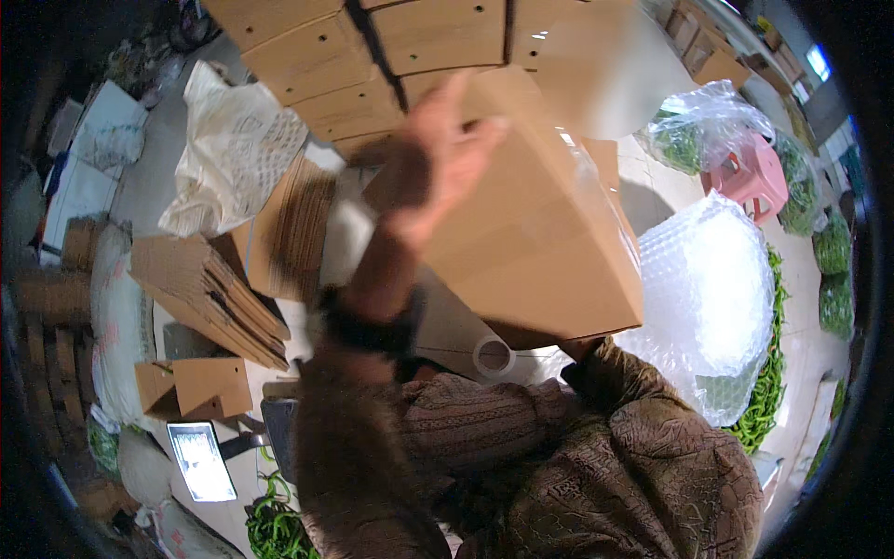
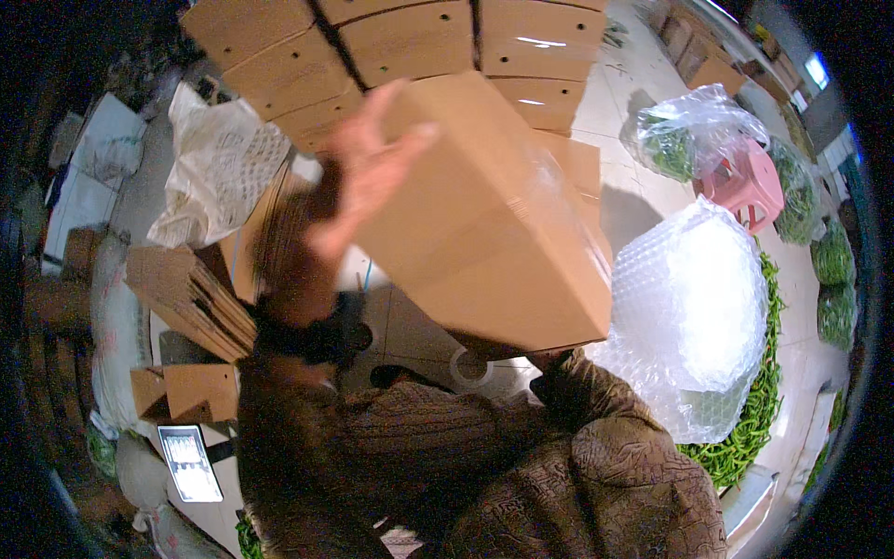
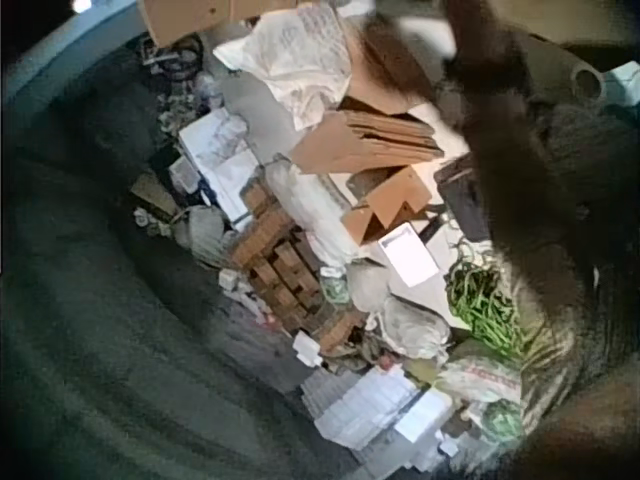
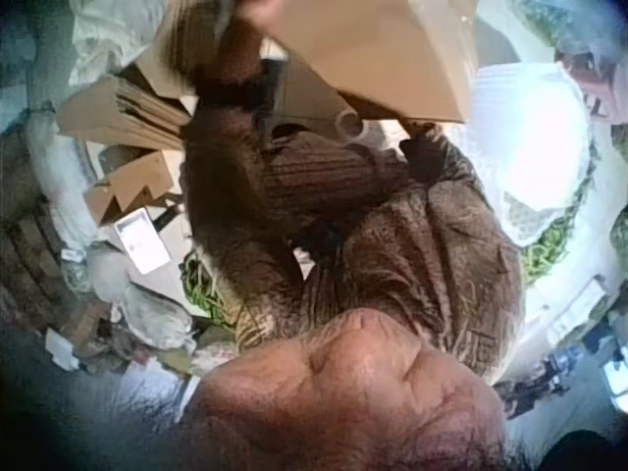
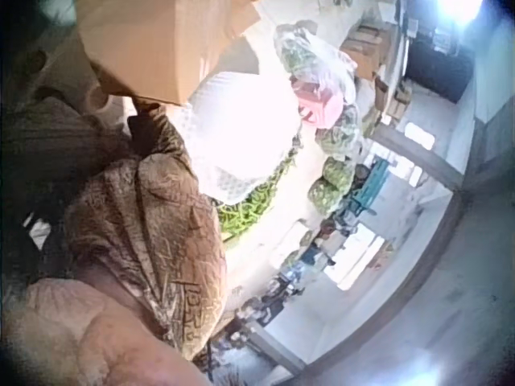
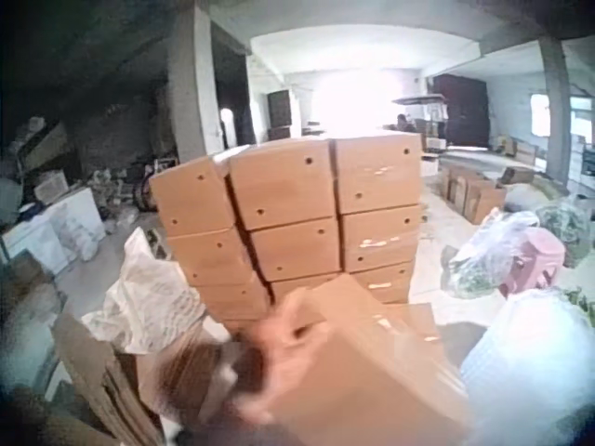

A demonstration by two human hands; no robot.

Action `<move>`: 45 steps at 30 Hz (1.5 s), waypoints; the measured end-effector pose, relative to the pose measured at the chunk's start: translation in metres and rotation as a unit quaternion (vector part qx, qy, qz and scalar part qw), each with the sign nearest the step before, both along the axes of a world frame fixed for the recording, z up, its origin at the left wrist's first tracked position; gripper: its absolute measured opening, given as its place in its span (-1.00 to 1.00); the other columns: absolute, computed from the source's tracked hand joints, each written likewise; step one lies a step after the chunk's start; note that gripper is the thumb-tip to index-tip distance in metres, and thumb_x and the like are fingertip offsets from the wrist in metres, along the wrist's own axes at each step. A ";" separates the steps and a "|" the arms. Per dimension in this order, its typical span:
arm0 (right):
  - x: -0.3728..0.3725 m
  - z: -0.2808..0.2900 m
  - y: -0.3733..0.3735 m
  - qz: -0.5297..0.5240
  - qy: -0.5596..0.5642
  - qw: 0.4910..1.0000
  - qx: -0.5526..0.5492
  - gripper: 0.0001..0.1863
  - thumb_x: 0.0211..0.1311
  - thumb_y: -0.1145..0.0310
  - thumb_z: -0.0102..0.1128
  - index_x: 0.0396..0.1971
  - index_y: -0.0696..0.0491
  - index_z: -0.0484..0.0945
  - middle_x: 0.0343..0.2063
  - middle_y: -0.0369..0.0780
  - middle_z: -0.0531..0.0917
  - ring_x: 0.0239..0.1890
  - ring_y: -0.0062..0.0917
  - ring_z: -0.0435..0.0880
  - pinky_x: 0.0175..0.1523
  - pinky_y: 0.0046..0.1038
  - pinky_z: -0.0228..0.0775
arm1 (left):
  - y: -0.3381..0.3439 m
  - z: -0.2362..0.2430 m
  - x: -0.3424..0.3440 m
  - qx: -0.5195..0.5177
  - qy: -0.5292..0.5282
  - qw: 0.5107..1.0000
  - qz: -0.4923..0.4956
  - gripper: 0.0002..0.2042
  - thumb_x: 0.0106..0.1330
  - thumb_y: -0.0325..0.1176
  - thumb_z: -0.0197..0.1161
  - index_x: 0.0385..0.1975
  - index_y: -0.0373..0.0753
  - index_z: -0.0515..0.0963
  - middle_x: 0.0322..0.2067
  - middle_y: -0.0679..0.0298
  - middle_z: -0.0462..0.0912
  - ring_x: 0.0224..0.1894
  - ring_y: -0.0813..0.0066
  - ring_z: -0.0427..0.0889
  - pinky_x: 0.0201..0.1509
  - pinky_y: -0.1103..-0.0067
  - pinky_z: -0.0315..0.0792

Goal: Sorting green chili peppers from a pile, weighing them on a digital scale, and packing them into a cardboard box which is then sealed with tape.

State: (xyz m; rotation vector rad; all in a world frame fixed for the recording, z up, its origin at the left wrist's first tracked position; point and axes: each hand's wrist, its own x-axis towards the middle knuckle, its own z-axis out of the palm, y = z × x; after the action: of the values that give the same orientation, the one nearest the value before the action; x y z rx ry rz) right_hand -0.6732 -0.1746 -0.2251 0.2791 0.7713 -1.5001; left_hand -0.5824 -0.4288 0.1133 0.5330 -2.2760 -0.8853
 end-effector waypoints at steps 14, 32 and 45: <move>-0.066 -0.035 0.096 -0.010 0.238 0.961 0.142 0.02 0.11 0.10 0.40 0.37 -0.05 -0.19 0.06 -0.15 0.48 -0.01 -0.31 0.52 0.02 -0.15 0.42 | 0.160 -0.210 -0.067 0.348 -0.073 0.935 0.000 -0.03 0.19 0.07 0.27 0.36 -0.47 -0.11 0.35 -0.25 0.01 0.42 -0.06 -0.01 0.43 0.32 0.02; -0.193 0.035 0.162 -0.019 0.548 0.827 0.125 -0.59 0.10 0.43 0.30 -0.02 0.17 0.49 -0.14 -0.21 0.61 -0.05 -0.46 0.55 0.08 -0.37 0.42 | 0.186 -0.227 -0.071 0.190 0.151 0.969 -0.050 -0.12 0.13 -0.31 0.38 0.37 -0.40 -0.04 0.31 -0.16 0.15 0.37 0.00 0.15 0.40 0.33 0.12; -0.136 0.035 0.097 0.061 0.386 0.901 0.191 -0.50 0.06 0.32 0.40 0.02 -0.04 0.42 -0.16 -0.37 0.51 -0.11 -0.56 0.52 0.00 -0.42 0.43 | 0.114 -0.222 -0.074 0.364 0.037 0.931 0.000 -0.20 0.18 0.04 0.26 0.33 -0.30 0.15 0.17 -0.19 0.38 0.23 -0.04 0.39 0.27 0.33 0.29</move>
State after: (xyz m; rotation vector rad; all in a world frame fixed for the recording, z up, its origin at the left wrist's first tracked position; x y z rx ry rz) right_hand -0.8089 -0.0775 -0.1898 -0.0976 1.6951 -1.3164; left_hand -0.6565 -0.3150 -0.1082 0.7916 -1.8224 -1.7271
